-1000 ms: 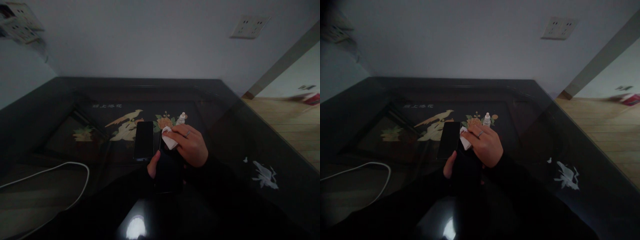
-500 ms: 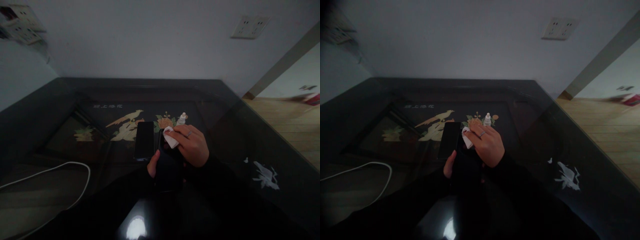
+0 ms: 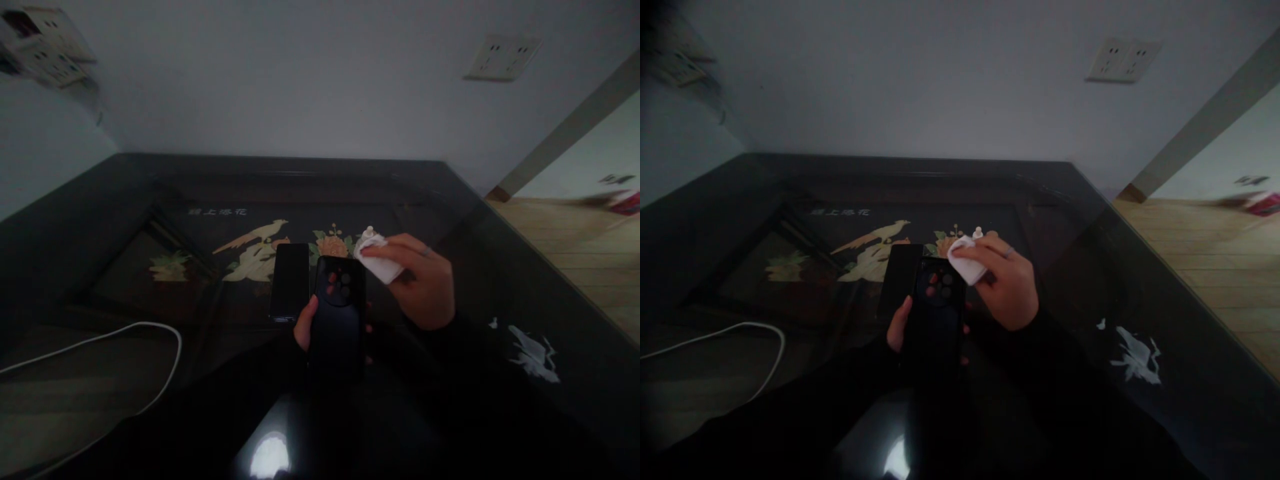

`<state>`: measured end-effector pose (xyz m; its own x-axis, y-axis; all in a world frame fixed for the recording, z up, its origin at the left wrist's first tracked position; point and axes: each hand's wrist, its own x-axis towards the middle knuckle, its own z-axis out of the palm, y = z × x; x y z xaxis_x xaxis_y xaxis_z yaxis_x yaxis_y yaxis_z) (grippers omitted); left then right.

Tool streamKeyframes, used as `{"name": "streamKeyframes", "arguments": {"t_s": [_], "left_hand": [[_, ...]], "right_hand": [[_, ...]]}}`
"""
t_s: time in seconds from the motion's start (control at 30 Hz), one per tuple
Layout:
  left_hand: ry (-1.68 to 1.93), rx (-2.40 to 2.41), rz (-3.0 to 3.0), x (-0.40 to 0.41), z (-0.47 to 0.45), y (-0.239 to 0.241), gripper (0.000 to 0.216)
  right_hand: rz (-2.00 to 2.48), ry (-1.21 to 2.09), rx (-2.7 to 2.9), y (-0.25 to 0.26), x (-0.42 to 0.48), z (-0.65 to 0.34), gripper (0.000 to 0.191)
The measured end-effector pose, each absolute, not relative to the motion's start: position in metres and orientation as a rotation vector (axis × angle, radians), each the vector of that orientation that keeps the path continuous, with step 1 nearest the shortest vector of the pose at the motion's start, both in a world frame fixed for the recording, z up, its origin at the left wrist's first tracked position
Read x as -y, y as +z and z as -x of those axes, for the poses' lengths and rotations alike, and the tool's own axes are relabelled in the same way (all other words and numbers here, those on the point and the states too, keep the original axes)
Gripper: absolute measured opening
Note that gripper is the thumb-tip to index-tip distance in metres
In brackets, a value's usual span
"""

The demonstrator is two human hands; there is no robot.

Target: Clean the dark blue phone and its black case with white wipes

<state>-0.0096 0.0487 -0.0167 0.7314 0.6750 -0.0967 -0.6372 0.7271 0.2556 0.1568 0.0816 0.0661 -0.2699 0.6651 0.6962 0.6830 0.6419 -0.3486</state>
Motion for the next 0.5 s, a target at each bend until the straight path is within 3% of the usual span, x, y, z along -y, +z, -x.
{"name": "streamKeyframes", "arguments": {"t_s": [0.17, 0.27, 0.4, 0.5], "left_hand": [[0.703, -0.134, -0.183, -0.057, 0.012, -0.017, 0.062], [0.681, -0.144, -0.200, -0.056, 0.014, -0.020, 0.063], [0.700, -0.233, -0.234, -0.050, 0.014, -0.028, 0.057], [0.800, -0.300, -0.244, -0.049, 0.010, -0.036, 0.053]], "right_hand": [[1.221, 0.247, 1.814, 0.076, -0.084, -0.177, 0.011], [1.232, 0.447, 1.916, 0.069, -0.083, -0.166, 0.015], [1.175, 0.366, 2.117, 0.055, -0.078, -0.142, 0.030], [1.219, 0.244, 2.178, 0.048, -0.076, -0.131, 0.029]]}}
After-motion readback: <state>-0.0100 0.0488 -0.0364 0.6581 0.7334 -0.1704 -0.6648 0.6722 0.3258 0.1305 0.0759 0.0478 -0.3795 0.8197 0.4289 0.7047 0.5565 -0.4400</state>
